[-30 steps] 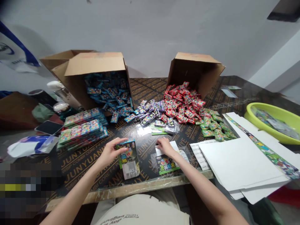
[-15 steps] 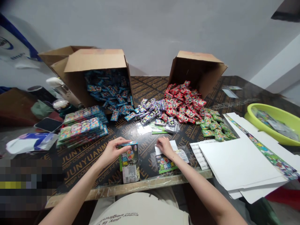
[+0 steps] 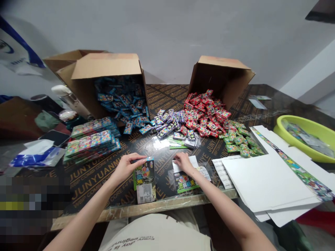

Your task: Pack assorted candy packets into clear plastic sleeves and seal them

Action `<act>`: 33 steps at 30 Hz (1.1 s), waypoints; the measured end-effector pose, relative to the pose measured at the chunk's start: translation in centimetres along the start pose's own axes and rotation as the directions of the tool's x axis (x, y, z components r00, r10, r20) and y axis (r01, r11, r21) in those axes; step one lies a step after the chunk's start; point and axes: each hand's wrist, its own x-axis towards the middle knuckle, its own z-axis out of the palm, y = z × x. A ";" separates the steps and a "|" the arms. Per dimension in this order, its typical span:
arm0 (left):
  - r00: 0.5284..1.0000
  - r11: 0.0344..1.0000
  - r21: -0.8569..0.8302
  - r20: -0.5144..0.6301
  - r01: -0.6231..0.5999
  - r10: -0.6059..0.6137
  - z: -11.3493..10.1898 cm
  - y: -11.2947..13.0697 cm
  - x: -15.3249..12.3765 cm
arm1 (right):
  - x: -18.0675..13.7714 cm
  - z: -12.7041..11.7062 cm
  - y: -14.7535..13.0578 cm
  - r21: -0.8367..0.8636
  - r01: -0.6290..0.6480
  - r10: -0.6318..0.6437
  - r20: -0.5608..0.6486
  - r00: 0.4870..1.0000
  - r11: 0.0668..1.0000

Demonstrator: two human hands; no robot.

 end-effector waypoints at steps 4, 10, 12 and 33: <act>1.000 1.000 0.016 0.001 -0.008 0.008 0.1 0.1 0.0 | -0.7 0.0 -0.4 -0.064 0.050 -0.052 -0.024 0.998 0.997; 1.000 1.000 -0.003 -0.024 -0.008 0.008 0.3 -0.2 -0.1 | -2.1 0.1 -1.1 -0.128 0.134 -0.136 -0.006 0.991 0.983; 1.000 1.000 -0.007 -0.029 -0.006 0.005 0.3 -0.2 -0.1 | -2.4 0.3 -1.1 -0.117 0.134 -0.135 -0.002 0.991 0.984; 0.996 1.000 0.010 -0.085 -0.019 0.020 0.2 0.9 -2.1 | 0.5 -2.8 -15.7 0.768 0.081 0.068 -0.161 0.985 0.636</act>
